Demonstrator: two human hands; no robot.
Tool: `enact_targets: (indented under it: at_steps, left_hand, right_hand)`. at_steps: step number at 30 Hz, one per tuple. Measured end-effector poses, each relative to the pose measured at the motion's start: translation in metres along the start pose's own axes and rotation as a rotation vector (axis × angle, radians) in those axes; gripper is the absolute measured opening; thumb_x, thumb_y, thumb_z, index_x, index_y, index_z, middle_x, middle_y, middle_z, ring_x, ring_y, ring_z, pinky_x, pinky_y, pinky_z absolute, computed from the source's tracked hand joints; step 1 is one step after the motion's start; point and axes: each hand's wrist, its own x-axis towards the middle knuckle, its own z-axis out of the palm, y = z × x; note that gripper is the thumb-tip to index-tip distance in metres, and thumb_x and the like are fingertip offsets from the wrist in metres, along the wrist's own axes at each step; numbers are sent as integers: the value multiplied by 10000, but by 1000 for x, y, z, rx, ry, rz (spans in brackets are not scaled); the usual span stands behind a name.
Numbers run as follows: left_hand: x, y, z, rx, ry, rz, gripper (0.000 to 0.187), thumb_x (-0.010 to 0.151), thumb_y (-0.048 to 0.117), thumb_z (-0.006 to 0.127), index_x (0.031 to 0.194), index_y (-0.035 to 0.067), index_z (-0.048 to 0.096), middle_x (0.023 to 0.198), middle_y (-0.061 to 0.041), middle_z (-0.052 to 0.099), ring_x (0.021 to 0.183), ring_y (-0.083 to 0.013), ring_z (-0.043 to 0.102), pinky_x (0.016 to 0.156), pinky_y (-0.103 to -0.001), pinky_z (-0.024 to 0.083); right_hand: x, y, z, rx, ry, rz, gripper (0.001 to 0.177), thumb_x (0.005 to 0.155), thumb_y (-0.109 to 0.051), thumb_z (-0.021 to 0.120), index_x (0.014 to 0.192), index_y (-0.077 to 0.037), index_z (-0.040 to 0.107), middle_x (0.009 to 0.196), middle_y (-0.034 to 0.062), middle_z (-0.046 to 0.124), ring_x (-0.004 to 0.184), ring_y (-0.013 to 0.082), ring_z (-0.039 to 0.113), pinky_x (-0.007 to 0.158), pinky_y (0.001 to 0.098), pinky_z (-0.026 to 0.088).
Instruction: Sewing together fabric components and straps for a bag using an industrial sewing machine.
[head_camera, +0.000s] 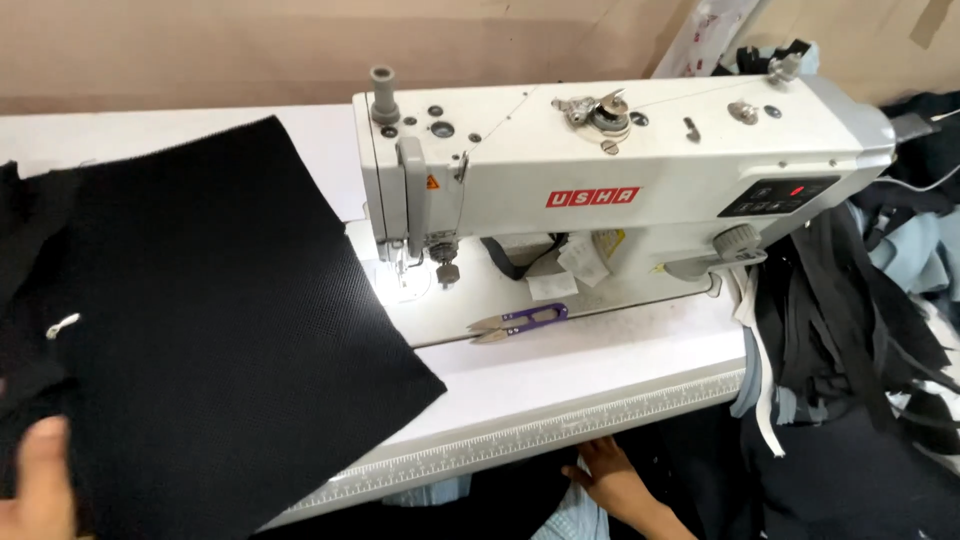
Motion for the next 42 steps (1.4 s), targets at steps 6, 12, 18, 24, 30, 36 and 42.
enact_targets:
  at_steps: [6, 12, 18, 24, 30, 36, 42]
  left_hand:
    - [18, 277, 11, 293, -485, 166, 387, 829, 208, 731, 1183, 50, 726, 1313, -150, 637, 1303, -313, 573, 1094, -484, 454]
    - [-29, 343, 52, -367, -999, 278, 519, 919, 345, 732, 1264, -35, 656, 1294, -193, 660, 1247, -359, 614, 1043, -442, 470]
    - [-47, 383, 73, -451, -1285, 146, 404, 893, 276, 738, 1200, 16, 699, 1098, -166, 734, 1027, -367, 703, 885, -426, 539]
    - [39, 406, 25, -661, -807, -191, 121, 935, 49, 742, 1055, 36, 757, 817, -84, 777, 661, -203, 738, 632, -289, 572]
    - [71, 393, -1, -1799, -661, -464, 525, 1225, 421, 529, 967, -11, 678, 759, -32, 650, 672, -91, 579, 684, -251, 458]
    - [187, 275, 57, -2050, -975, 217, 605, 1110, 531, 228, 1083, 68, 618, 703, -54, 656, 643, -172, 647, 687, -342, 526]
    - [246, 176, 110, -1566, -715, -387, 740, 1044, 683, 244, 1328, 45, 489, 1102, -177, 499, 957, -238, 565, 854, -449, 481]
  right_hand:
    - [-15, 33, 52, 84, -135, 246, 434, 885, -280, 723, 1271, -98, 649, 1338, 145, 609, 1258, 354, 544, 1015, 447, 461]
    - [22, -152, -164, 483, -329, -227, 173, 829, -63, 761, 994, -66, 710, 952, 85, 616, 900, 297, 637, 744, 395, 525]
    - [30, -192, -224, 448, 96, -627, 380, 781, -13, 759, 1131, -146, 692, 1098, 19, 632, 1040, 192, 647, 902, 296, 533]
    - [69, -224, -177, 1589, -7, -347, 820, 1035, -425, 671, 1635, -38, 266, 1555, 151, 470, 1474, 247, 450, 1254, 395, 329]
    - [146, -252, -122, 1436, -617, -483, 1052, 914, -686, 695, 1608, -4, 294, 1625, 135, 415, 1559, 219, 354, 1310, 391, 242]
    - [118, -220, 4, 1784, -1251, -327, 803, 976, -403, 830, 1503, 65, 445, 1362, 73, 597, 1232, 110, 588, 1068, 264, 468]
    - [174, -256, -130, 1441, -485, -11, 787, 890, -95, 766, 1561, -134, 357, 1237, 76, 670, 1021, 96, 639, 885, 258, 522]
